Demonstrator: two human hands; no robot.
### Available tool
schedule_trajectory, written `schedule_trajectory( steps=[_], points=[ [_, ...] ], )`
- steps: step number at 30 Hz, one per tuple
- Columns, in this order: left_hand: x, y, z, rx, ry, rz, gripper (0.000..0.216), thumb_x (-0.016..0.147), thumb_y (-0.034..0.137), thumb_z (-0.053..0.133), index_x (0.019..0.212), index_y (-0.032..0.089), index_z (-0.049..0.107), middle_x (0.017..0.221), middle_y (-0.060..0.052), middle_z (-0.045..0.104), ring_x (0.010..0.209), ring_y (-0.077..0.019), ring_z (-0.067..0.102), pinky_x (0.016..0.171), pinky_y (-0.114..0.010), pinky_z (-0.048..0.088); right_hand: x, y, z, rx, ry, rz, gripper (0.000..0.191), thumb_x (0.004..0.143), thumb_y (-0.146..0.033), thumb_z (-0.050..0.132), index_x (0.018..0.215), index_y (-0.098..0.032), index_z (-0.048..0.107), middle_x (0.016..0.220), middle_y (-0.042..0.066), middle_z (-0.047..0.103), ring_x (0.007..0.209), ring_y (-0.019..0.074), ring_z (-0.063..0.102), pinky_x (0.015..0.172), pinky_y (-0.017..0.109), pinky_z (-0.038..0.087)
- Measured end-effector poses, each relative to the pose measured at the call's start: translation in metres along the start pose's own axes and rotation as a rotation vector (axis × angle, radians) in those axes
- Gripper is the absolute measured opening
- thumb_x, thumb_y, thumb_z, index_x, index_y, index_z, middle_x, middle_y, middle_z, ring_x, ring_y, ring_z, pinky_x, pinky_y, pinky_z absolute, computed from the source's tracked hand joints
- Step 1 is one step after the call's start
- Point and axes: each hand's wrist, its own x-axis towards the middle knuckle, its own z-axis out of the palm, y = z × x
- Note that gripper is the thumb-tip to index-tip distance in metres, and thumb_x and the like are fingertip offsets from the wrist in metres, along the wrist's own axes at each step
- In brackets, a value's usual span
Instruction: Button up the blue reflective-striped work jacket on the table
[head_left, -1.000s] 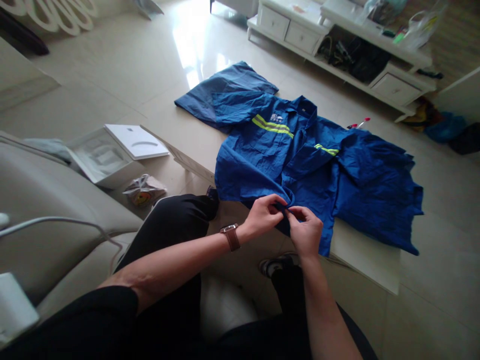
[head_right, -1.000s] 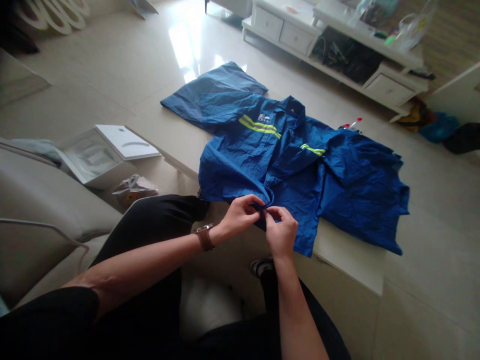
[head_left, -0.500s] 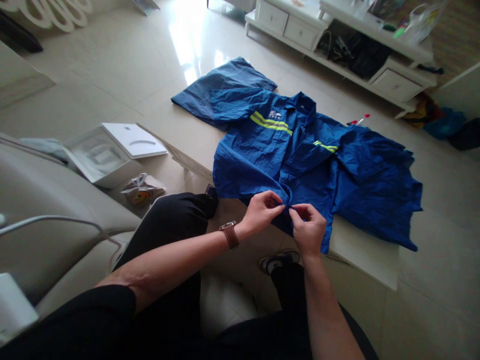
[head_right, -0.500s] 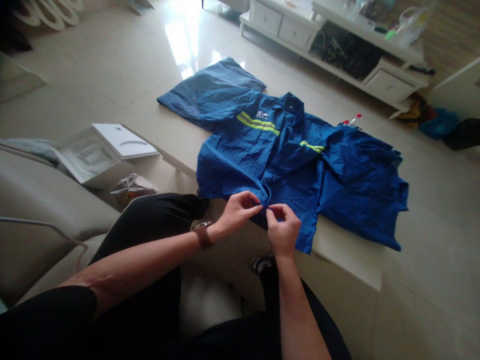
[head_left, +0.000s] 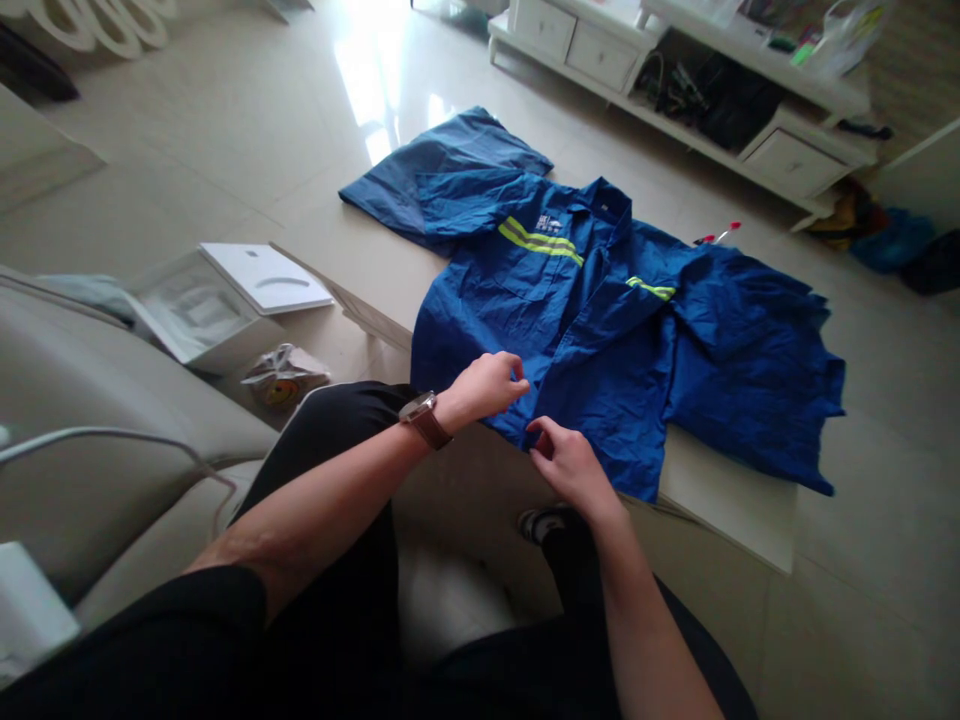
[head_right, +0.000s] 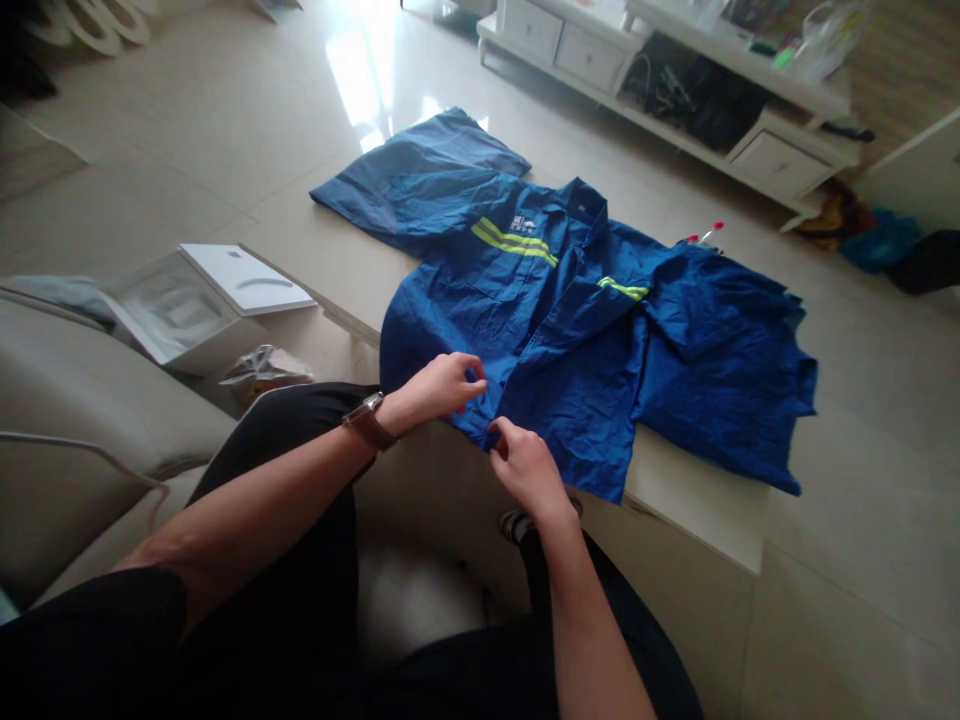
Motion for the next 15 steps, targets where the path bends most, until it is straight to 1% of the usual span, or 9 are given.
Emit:
schedule_trajectory(
  steps=[2,3,5,6,8,11,13,15],
  points=[
    [0.003,-0.005,0.003,0.134,0.053,0.023,0.024,0.089,0.031,0.063,0.104,0.019,0.076,0.082,-0.009,0.077,0.074,-0.0217,0.073,0.070,-0.028,0.054,0.000,0.001,0.005,0.003,-0.097,-0.003,0.041,0.084,-0.012,0.055,0.122,-0.023,0.068,0.080,-0.001,0.072,0.072,0.0149,0.065,0.069,0.024,0.043],
    [0.005,-0.007,0.006,0.194,0.056,0.042,0.024,0.089,0.032,0.063,0.104,0.020,0.077,0.089,-0.011,0.078,0.083,-0.0242,0.075,0.076,-0.030,0.055,-0.001,0.001,0.006,-0.005,-0.139,-0.004,0.044,0.085,-0.011,0.055,0.125,-0.023,0.067,0.082,0.000,0.073,0.073,0.0151,0.066,0.069,0.024,0.043],
    [0.009,-0.009,0.015,0.255,0.012,0.070,0.026,0.089,0.032,0.063,0.107,0.021,0.078,0.098,-0.012,0.079,0.093,-0.0273,0.075,0.082,-0.032,0.055,-0.002,0.001,0.004,-0.055,-0.186,-0.005,0.043,0.084,-0.010,0.056,0.124,-0.022,0.068,0.088,0.002,0.075,0.079,0.0163,0.069,0.072,0.024,0.045],
    [0.011,-0.008,0.018,0.249,-0.027,0.076,0.027,0.089,0.032,0.062,0.109,0.021,0.078,0.100,-0.012,0.079,0.093,-0.0270,0.075,0.083,-0.032,0.055,-0.002,0.000,0.001,-0.089,-0.188,-0.005,0.042,0.084,-0.010,0.057,0.121,-0.022,0.070,0.092,0.004,0.076,0.083,0.0171,0.070,0.074,0.024,0.046],
    [0.017,-0.003,0.023,0.203,-0.102,0.080,0.031,0.090,0.031,0.063,0.115,0.020,0.076,0.101,-0.012,0.079,0.089,-0.0245,0.075,0.080,-0.030,0.055,-0.004,0.000,-0.006,-0.134,-0.165,-0.005,0.038,0.083,-0.010,0.060,0.118,-0.022,0.071,0.100,0.006,0.077,0.091,0.0185,0.071,0.080,0.025,0.049],
    [0.029,0.012,0.025,0.216,-0.124,0.109,0.037,0.089,0.029,0.064,0.123,0.019,0.074,0.106,-0.012,0.079,0.091,-0.0241,0.076,0.081,-0.029,0.056,-0.008,0.001,-0.017,-0.149,-0.103,0.007,0.034,0.088,-0.016,0.062,0.120,-0.022,0.071,0.106,0.007,0.077,0.096,0.0194,0.072,0.085,0.027,0.050],
    [0.037,0.021,0.024,0.281,-0.144,0.140,0.039,0.088,0.021,0.063,0.125,0.020,0.073,0.110,-0.013,0.079,0.098,-0.0254,0.076,0.084,-0.030,0.055,-0.013,0.006,-0.022,-0.167,-0.058,0.029,0.032,0.091,-0.020,0.063,0.121,-0.023,0.071,0.106,0.007,0.077,0.095,0.0198,0.072,0.085,0.029,0.051],
    [0.045,0.026,0.025,0.302,-0.197,0.148,0.044,0.086,0.012,0.059,0.127,0.020,0.071,0.108,-0.013,0.079,0.097,-0.0250,0.076,0.084,-0.029,0.054,-0.017,0.015,-0.026,-0.181,-0.019,0.061,0.030,0.091,-0.023,0.064,0.120,-0.023,0.072,0.104,0.006,0.078,0.092,0.0198,0.072,0.084,0.029,0.051]
  ],
)
